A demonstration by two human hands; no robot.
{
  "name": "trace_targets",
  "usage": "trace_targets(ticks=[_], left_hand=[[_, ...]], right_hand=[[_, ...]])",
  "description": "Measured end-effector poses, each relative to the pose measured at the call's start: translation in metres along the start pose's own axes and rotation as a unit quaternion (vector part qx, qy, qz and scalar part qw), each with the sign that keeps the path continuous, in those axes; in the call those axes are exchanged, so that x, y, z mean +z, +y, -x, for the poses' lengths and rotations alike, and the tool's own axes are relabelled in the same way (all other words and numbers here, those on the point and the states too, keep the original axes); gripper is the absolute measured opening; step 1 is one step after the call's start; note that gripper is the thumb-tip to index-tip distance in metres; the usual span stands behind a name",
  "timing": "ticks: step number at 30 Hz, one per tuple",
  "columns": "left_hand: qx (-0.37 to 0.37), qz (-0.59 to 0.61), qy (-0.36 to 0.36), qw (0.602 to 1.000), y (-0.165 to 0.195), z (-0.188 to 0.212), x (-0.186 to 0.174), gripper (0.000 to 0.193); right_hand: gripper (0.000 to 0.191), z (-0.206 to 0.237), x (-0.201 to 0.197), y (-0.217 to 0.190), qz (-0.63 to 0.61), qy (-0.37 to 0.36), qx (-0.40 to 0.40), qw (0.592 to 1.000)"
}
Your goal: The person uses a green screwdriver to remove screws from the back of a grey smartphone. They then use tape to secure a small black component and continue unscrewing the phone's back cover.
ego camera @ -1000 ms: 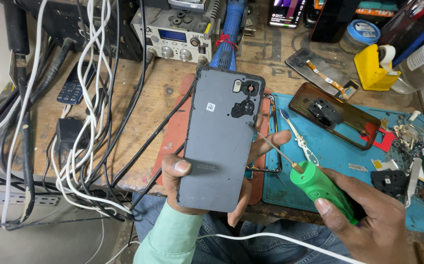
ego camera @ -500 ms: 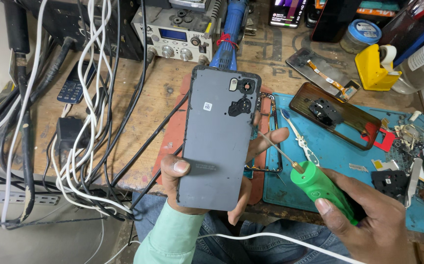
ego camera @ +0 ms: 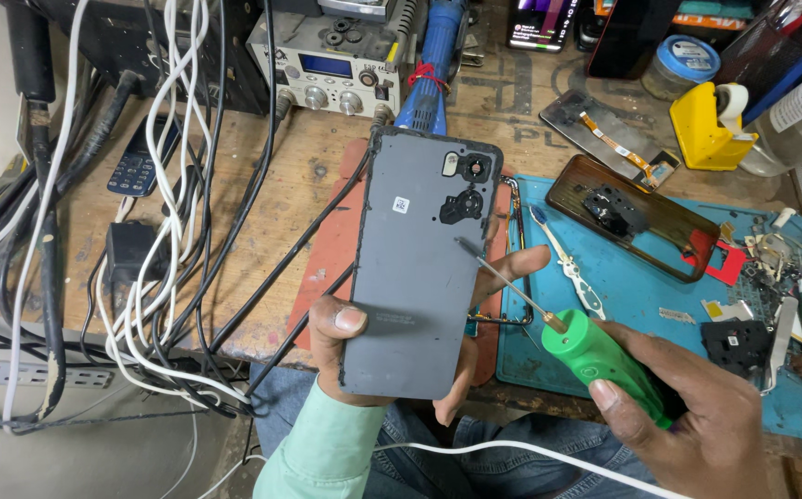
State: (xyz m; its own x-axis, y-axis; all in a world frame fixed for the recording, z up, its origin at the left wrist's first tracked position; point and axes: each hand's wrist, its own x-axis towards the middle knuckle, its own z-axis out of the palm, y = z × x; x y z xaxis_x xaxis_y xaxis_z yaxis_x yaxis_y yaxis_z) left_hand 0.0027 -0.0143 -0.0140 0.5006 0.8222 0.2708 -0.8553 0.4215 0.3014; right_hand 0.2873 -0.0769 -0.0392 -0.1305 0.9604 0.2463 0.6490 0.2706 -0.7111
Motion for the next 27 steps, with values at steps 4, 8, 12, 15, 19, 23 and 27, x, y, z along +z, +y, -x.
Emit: trace_targets(ticks=[4, 8, 12, 15, 19, 23, 27], left_hand=[[-0.03, 0.021, -0.029, 0.999, -0.001, 0.002, -0.002, 0.116], [-0.016, 0.023, -0.001, 1.0, -0.001, 0.003, -0.004, 0.116], [-0.022, 0.031, -0.054, 0.998, -0.001, 0.003, -0.004, 0.114], [-0.014, 0.027, -0.049, 0.998, -0.001, 0.003, -0.003, 0.114], [-0.001, 0.016, -0.04, 0.999, -0.002, 0.003, -0.001, 0.115], [0.007, -0.002, -0.035, 0.999, -0.003, 0.002, 0.001, 0.117], [0.013, 0.008, -0.031, 0.999, -0.004, 0.0, 0.002, 0.115]], right_hand=[[0.05, 0.0, 0.001, -0.002, -0.013, 0.01, 0.031, 0.999], [0.05, 0.0, -0.001, -0.004, -0.018, 0.012, 0.034, 0.999], [0.051, -0.001, -0.001, -0.005, -0.028, -0.003, 0.026, 0.999], [0.051, -0.001, 0.0, -0.006, -0.032, 0.018, 0.031, 0.999], [0.051, -0.001, 0.0, -0.006, -0.032, 0.011, 0.04, 0.999], [0.051, -0.001, 0.003, -0.008, -0.036, 0.031, 0.036, 0.998], [0.05, -0.002, 0.007, -0.011, -0.042, 0.054, 0.04, 0.997]])
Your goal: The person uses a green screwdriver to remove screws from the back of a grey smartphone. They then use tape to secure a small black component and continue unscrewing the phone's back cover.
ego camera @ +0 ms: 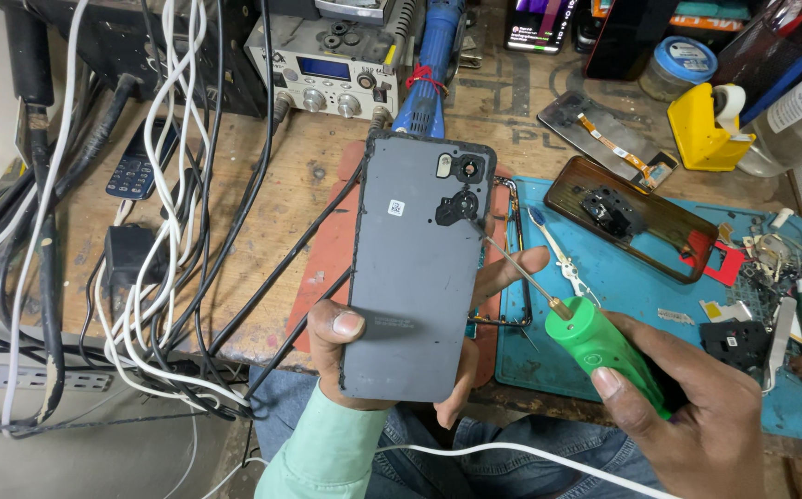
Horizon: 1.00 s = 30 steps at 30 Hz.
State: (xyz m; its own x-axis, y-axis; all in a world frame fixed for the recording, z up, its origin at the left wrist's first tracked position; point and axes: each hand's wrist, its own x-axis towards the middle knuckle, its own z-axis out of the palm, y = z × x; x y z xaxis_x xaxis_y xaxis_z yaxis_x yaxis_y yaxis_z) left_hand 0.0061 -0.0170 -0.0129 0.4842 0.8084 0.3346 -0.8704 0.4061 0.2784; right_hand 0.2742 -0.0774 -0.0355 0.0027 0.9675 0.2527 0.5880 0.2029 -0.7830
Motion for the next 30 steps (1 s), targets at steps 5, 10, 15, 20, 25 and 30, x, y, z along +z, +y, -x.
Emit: trace_targets(ticks=[5, 10, 15, 20, 25, 30], left_hand=[[0.007, 0.011, -0.001, 1.0, 0.0, -0.004, 0.001, 0.118], [0.002, 0.003, 0.016, 1.0, 0.0, -0.008, 0.001, 0.123], [0.01, 0.02, 0.007, 1.0, -0.001, -0.009, 0.001, 0.125], [0.013, -0.013, 0.025, 1.0, -0.001, -0.009, 0.004, 0.124], [0.023, 0.026, 0.006, 0.999, -0.001, -0.006, 0.007, 0.118], [0.027, 0.015, 0.001, 1.0, 0.001, -0.004, 0.01, 0.118]], right_hand=[[0.051, -0.002, 0.001, -0.001, -0.01, 0.002, 0.019, 1.0], [0.051, -0.002, 0.003, 0.0, -0.01, 0.011, -0.004, 1.0], [0.049, -0.003, 0.003, -0.004, -0.005, 0.014, -0.02, 1.0], [0.049, -0.006, 0.004, -0.01, 0.0, 0.019, 0.028, 0.999], [0.048, -0.004, 0.006, -0.007, -0.001, 0.033, 0.045, 0.998], [0.05, -0.009, 0.0, 0.005, -0.028, 0.059, 0.063, 0.996]])
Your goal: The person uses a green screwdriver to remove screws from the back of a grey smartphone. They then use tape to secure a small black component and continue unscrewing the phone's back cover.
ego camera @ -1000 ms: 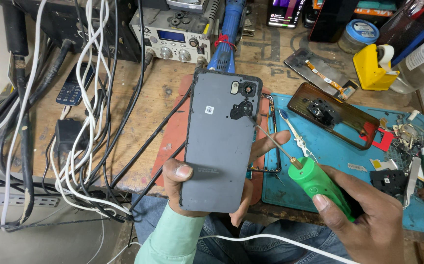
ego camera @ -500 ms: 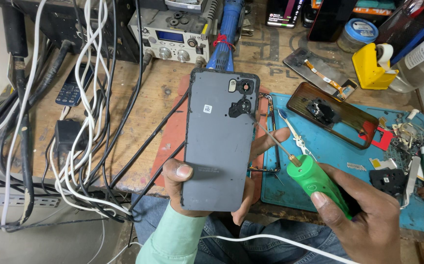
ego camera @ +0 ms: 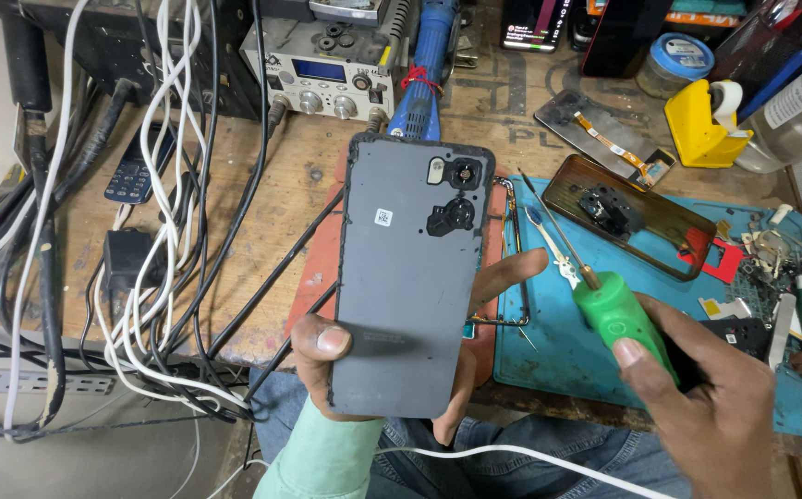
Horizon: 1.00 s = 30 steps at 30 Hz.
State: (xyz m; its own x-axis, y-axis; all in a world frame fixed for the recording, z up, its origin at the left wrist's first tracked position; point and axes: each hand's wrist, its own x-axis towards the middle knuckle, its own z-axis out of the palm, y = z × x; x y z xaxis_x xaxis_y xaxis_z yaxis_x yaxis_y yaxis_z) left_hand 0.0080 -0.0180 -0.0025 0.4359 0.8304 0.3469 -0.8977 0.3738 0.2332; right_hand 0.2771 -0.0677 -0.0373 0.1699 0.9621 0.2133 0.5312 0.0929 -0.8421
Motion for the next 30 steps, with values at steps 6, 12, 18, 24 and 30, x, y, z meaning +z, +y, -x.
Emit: trace_targets(ticks=[6, 12, 18, 24, 30], left_hand=[[-0.01, -0.031, 0.024, 0.999, 0.002, 0.001, 0.002, 0.119], [-0.03, -0.036, 0.021, 0.999, 0.003, 0.003, 0.001, 0.121], [-0.035, -0.018, 0.037, 0.999, 0.005, 0.007, -0.003, 0.119], [-0.102, -0.012, -0.024, 0.994, 0.007, 0.012, -0.007, 0.109], [-0.092, 0.008, -0.008, 0.996, 0.006, 0.013, -0.012, 0.11]], right_hand=[[0.05, 0.011, -0.021, 0.004, 0.048, -0.136, -0.095, 0.985], [0.049, 0.008, -0.019, 0.005, 0.072, -0.121, -0.113, 0.983], [0.051, 0.006, -0.018, 0.005, 0.085, -0.102, -0.124, 0.983], [0.053, 0.008, -0.017, 0.005, 0.069, -0.079, -0.113, 0.988], [0.054, 0.008, -0.015, 0.005, 0.054, -0.066, -0.104, 0.991]])
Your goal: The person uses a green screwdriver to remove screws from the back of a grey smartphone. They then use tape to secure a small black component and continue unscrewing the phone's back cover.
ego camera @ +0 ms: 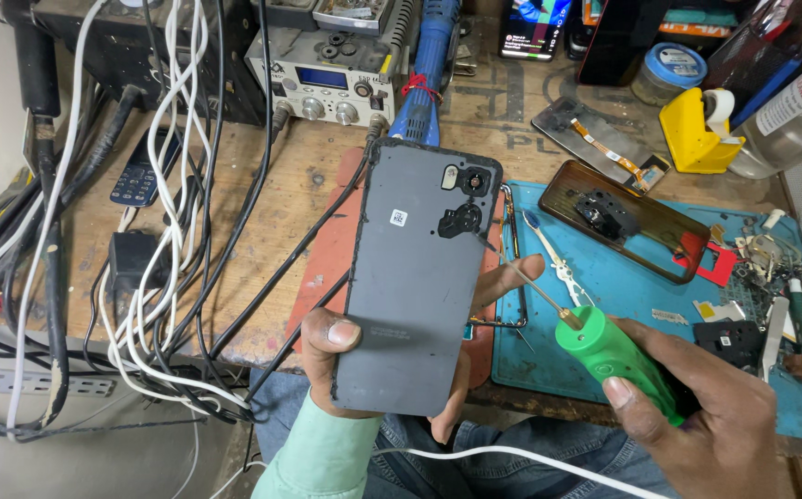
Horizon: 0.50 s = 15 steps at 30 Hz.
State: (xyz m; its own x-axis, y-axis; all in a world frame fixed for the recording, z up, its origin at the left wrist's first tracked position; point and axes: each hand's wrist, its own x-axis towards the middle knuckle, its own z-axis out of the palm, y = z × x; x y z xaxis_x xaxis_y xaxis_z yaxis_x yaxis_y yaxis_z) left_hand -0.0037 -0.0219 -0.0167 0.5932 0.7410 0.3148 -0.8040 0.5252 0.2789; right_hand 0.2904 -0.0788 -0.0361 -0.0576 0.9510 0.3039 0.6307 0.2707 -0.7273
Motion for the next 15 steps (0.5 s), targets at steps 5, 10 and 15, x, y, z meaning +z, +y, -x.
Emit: trace_targets(ticks=[5, 10, 15], left_hand=[[0.026, -0.053, 0.022, 0.998, -0.0014, -0.0014, -0.0034, 0.112], [0.026, -0.059, 0.005, 0.998, -0.0018, -0.0027, -0.0057, 0.112], [0.017, -0.061, -0.009, 0.998, -0.0021, -0.0029, -0.0067, 0.113]], right_hand=[[0.053, -0.0003, -0.0007, 0.001, 0.004, -0.01, 0.002, 1.0], [0.052, -0.0007, -0.0011, 0.0008, 0.016, -0.018, 0.013, 1.0], [0.05, -0.0017, -0.0013, -0.0005, 0.01, -0.021, 0.009, 1.0]])
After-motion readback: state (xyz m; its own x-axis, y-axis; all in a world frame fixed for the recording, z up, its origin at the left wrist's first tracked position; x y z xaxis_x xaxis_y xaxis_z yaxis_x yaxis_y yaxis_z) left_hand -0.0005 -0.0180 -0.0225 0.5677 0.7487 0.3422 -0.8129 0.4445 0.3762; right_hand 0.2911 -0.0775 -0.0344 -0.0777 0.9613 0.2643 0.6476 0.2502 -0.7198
